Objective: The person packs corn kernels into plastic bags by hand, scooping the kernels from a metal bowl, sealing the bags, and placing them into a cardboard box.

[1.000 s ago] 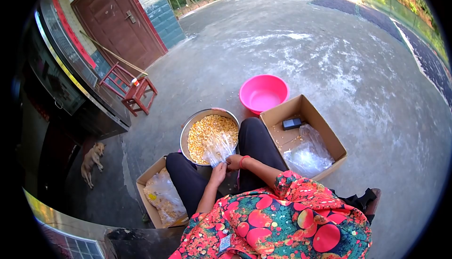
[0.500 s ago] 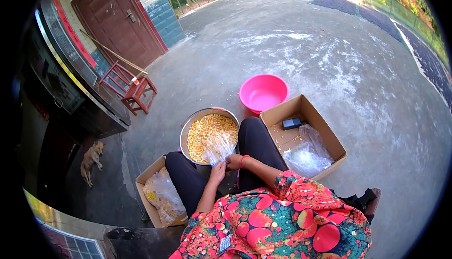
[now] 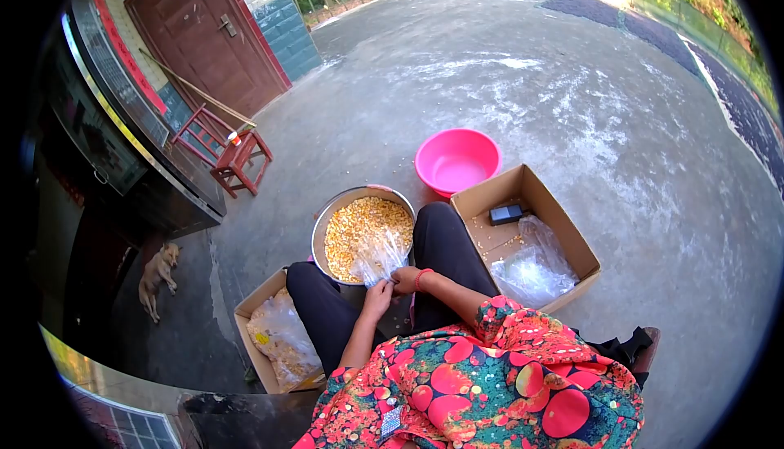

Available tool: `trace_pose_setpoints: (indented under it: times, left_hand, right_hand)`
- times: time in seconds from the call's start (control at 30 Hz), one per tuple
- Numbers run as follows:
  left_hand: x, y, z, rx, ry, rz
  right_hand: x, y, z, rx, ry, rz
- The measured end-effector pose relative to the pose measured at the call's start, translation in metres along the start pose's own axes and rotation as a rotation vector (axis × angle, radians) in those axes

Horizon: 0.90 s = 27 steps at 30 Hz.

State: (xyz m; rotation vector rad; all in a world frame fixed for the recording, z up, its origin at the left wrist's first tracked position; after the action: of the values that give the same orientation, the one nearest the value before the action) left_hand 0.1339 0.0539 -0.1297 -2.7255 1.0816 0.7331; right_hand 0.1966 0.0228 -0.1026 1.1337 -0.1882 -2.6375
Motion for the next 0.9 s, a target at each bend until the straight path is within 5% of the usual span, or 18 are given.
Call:
trace_pose_setpoints:
  times: [0.7, 0.8, 0.9]
  left_hand:
    - [-0.007, 0.012, -0.026, -0.109, 0.080, 0.060]
    - [-0.008, 0.006, -0.014, -0.136, 0.105, 0.039]
    - [-0.012, 0.005, -0.019, -0.116, 0.391, 0.016]
  right_hand:
    - [-0.006, 0.004, 0.004, 0.020, 0.010, -0.011]
    - [-0.009, 0.003, -0.012, 0.119, -0.172, 0.001]
    - [-0.017, 0.009, -0.019, 0.189, -0.897, -0.119]
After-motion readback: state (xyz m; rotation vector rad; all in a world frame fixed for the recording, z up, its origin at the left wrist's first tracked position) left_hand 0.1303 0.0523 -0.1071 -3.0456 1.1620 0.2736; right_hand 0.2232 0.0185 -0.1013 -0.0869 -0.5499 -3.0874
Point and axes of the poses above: each hand's wrist, its own y-axis away from the middle knuckle, its own x-axis out of the palm, z = x × y, the point moved 10 cm from there along -y, towards the middle knuckle, and after that the axes turned 6 degrees about -x, right-handed, at the moved point
